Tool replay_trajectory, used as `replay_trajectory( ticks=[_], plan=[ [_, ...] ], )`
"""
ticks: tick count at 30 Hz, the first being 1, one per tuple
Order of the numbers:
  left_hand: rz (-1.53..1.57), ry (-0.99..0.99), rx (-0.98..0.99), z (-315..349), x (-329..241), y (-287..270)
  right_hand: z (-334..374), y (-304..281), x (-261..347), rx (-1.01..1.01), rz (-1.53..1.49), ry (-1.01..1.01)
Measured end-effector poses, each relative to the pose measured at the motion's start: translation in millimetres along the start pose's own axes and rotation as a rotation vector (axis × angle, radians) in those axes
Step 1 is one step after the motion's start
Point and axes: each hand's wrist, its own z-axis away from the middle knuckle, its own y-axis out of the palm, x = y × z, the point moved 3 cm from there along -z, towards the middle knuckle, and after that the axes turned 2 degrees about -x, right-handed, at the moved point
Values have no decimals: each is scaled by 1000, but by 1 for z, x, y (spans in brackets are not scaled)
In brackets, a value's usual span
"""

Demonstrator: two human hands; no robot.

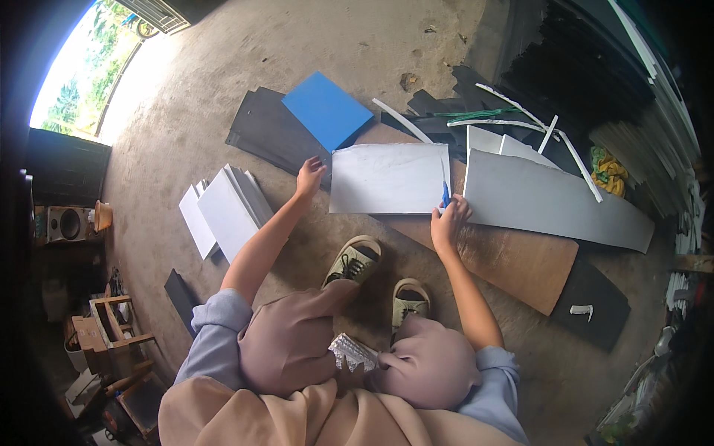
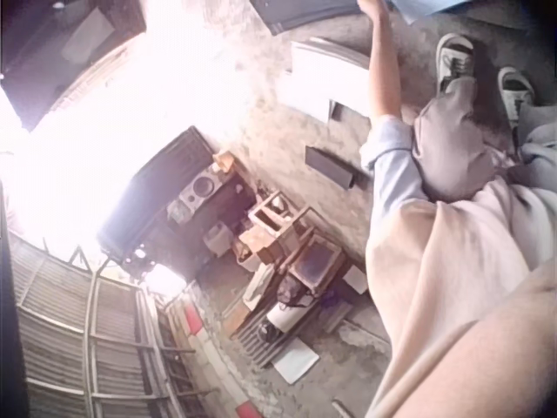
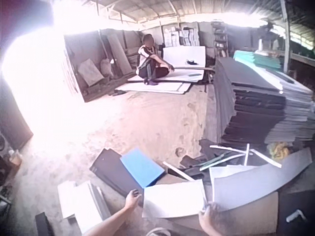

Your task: The person sits on the floor and uses a utility knife to cut white and blue sheets of material. They repeatedly align a blue sheet as a template on top of a white sheet, trace the edge, and cut the white sheet to match the shape.

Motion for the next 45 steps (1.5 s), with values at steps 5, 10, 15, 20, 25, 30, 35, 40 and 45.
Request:
replay_trajectory(
  ticks=[5,10,15,20,25,30,35,40,45],
  plan=[
    [474,-400,-87,-55,4,24,-6,7,10,73,23,-28],
    [609,-248,5,-69,-21,36,-9,1,15,88,57,4],
    [672,17,-69,-59,-48,3,-8,6,18,90,15,19],
    [577,326,-53,-17,-64,-37,-20,-3,-8,35,-264,269],
    [487,374,-106,-1,-63,-53,-34,-35,-15,-81,-588,384],
    [212,365,182,2,-63,-8,-31,-37,-40,-48,-752,460],
    [-93,453,177,-3,-53,6,-29,-23,-17,33,-538,370],
    [-409,384,32,5,-25,-7,-32,-17,-22,21,-387,346],
    [-457,349,173,34,-14,0,-35,-19,-26,35,-443,411]
  ],
)
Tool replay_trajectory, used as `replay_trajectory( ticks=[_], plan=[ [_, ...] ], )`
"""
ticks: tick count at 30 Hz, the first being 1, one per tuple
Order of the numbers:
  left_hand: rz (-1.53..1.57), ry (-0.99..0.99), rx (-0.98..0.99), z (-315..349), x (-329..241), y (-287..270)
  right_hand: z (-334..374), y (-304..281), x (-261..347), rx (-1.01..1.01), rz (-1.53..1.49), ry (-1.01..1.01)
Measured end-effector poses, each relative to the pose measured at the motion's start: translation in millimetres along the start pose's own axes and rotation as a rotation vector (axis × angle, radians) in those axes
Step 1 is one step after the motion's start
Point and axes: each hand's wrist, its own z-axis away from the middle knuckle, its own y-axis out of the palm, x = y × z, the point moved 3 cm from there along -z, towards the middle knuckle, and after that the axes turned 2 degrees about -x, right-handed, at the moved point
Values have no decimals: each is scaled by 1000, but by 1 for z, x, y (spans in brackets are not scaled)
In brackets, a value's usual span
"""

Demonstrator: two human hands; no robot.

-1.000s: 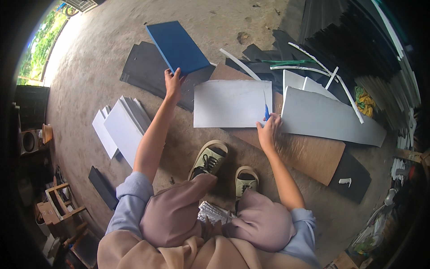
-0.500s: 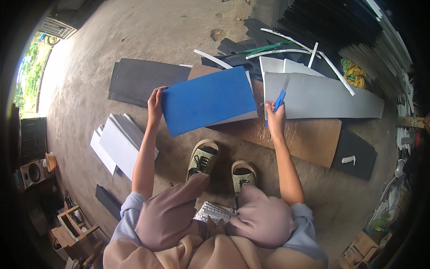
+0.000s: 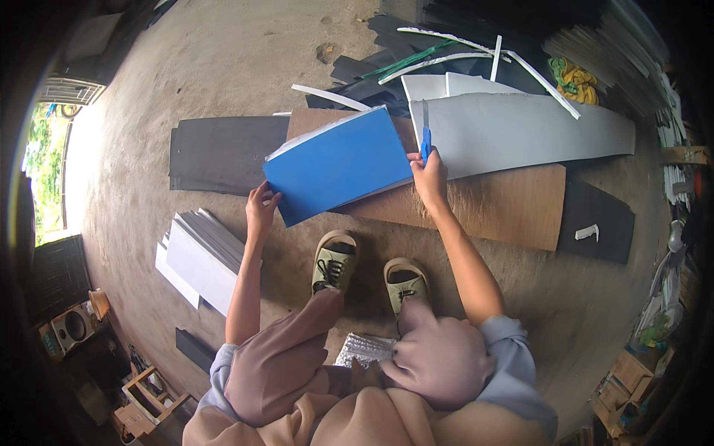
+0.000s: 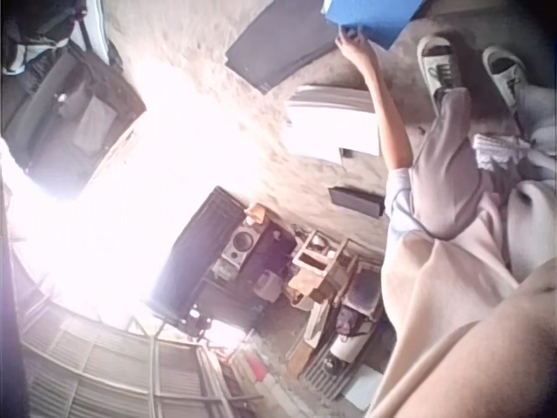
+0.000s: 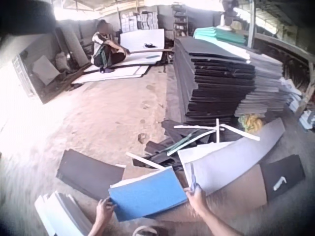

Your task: The person sits on the floor and uses a utility knife to cut white and blue sheets of material. They repeatedly align a blue sheet as a template on top of a white sheet, trace the edge, and cut the white sheet to match the shape.

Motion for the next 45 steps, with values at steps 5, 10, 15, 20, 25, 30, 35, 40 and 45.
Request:
replay_trajectory(
  ticks=[5,10,15,20,25,30,35,40,45],
  plan=[
    [29,-14,-1,-5,-2,-4,-5,-2,-6,97,-206,132],
    [21,0,3,-6,-1,-3,-9,-2,-17,119,-218,109],
    [15,-24,35,-7,-2,0,-9,-5,-19,94,-131,29],
    [-7,-13,25,-7,2,-1,-3,-3,-3,63,-49,27],
    [45,-32,20,-8,3,0,-4,4,-2,43,19,18],
    [500,-180,202,-18,15,-4,-12,4,-13,106,84,19],
    [508,-212,278,-22,16,-15,-16,7,-13,187,93,61],
    [463,-167,236,-20,13,-15,-20,5,-20,187,84,62],
    [302,-98,85,-13,16,-9,-24,3,-25,203,13,58]
  ],
)
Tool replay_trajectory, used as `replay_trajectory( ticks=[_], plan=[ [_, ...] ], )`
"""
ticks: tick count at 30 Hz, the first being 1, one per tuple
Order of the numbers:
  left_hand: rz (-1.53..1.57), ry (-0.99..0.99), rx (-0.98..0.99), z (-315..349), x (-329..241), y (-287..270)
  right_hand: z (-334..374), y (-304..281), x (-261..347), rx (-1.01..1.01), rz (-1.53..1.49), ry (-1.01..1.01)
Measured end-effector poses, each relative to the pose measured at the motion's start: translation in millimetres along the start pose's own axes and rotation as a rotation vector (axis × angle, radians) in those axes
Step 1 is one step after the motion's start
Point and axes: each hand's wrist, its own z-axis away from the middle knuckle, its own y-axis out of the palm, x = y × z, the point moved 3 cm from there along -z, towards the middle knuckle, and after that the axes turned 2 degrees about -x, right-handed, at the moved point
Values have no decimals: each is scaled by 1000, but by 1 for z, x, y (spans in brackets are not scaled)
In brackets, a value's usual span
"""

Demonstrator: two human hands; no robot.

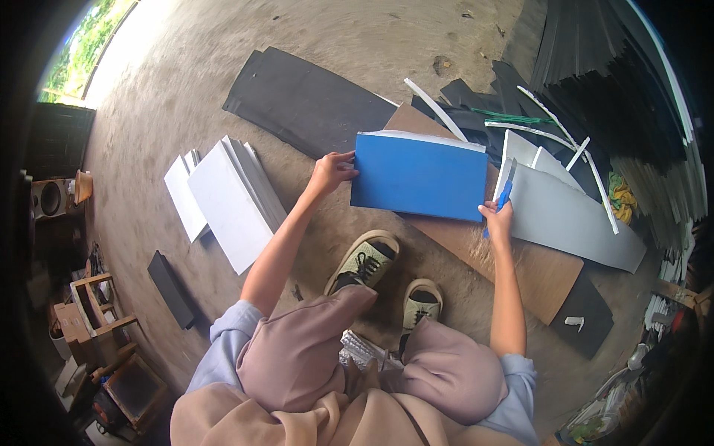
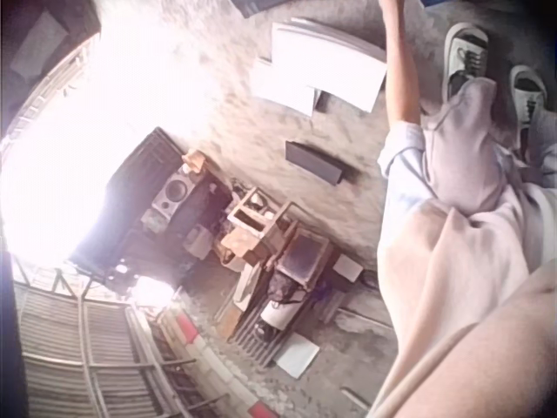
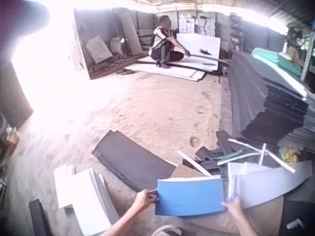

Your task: The person sits on the floor and uses a utility knife to cut white and blue sheets of material. They repeatedly align a blue sheet as a template on top of a white sheet, trace the edge, and cut the white sheet to match the shape.

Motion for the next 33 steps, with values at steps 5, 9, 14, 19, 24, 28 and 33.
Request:
replay_trajectory(
  ticks=[5,9,14,19,24,28,33],
  plan=[
    [-21,-11,3,-1,3,3,0,-1,-4,17,12,10],
    [-80,-114,-84,11,-1,12,5,6,7,15,69,9],
    [80,-149,-23,11,-10,15,6,3,6,-11,82,-13],
    [582,-149,157,12,-22,14,11,0,8,-11,-28,38],
    [734,-184,220,-2,-40,-7,23,-5,32,103,-311,167],
    [1034,-233,243,-27,-59,-14,28,-4,52,115,-643,245],
    [1399,-101,240,-12,-110,20,46,5,88,78,-893,343]
  ],
)
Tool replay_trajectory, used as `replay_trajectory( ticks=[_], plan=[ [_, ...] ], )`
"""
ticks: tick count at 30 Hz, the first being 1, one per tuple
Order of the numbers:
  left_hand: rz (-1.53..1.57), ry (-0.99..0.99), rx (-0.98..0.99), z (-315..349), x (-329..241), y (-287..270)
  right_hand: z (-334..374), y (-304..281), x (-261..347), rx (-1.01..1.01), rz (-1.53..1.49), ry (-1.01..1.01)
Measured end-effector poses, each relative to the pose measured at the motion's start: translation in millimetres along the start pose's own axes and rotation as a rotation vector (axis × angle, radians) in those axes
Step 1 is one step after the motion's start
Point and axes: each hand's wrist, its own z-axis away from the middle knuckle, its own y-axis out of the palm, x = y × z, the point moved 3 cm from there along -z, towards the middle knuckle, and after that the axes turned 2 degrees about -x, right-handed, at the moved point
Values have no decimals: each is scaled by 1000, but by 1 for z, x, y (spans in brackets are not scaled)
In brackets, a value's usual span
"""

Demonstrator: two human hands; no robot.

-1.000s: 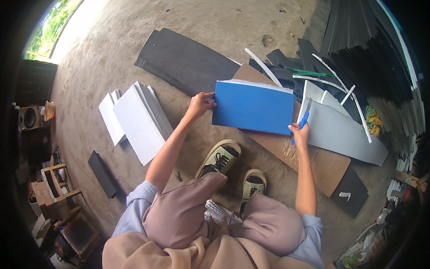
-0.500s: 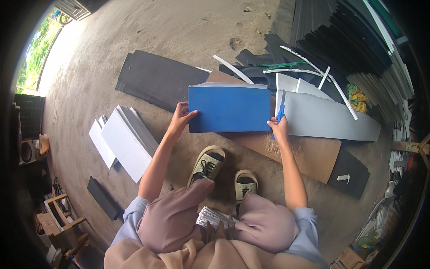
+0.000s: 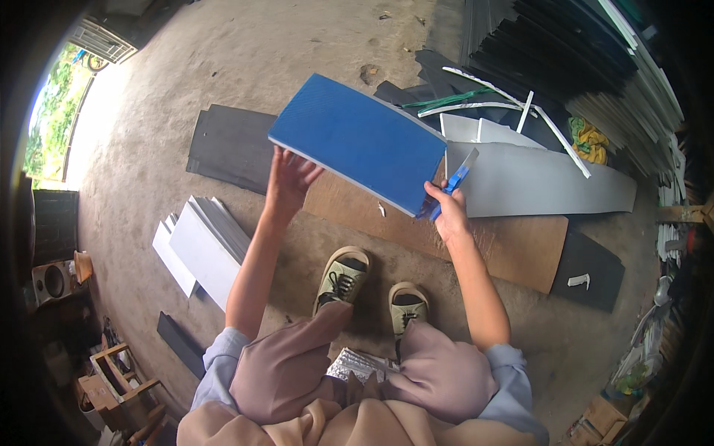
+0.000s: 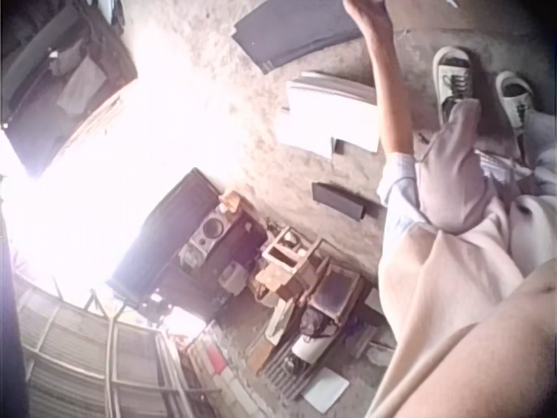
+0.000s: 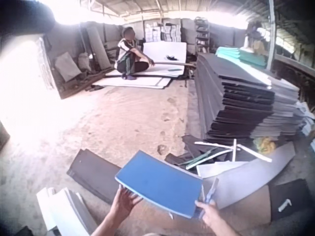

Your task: The person sits on the floor and uses a utility knife to cut white and blue sheets of material. They repeatedly align a blue sheet as a template on top of a white sheet, trace the edge, and cut the white sheet to match the shape.

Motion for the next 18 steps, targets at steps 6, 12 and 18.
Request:
replay_trajectory(
  ticks=[6,12,18],
  plan=[
    [-617,-2,-202,6,54,3,13,-2,-36,-21,220,-60],
    [-825,-173,-119,-4,53,-50,-19,-46,-21,-275,689,-340],
    [-1039,-98,-147,-7,59,-81,-42,17,-52,107,907,-419]
  ],
)
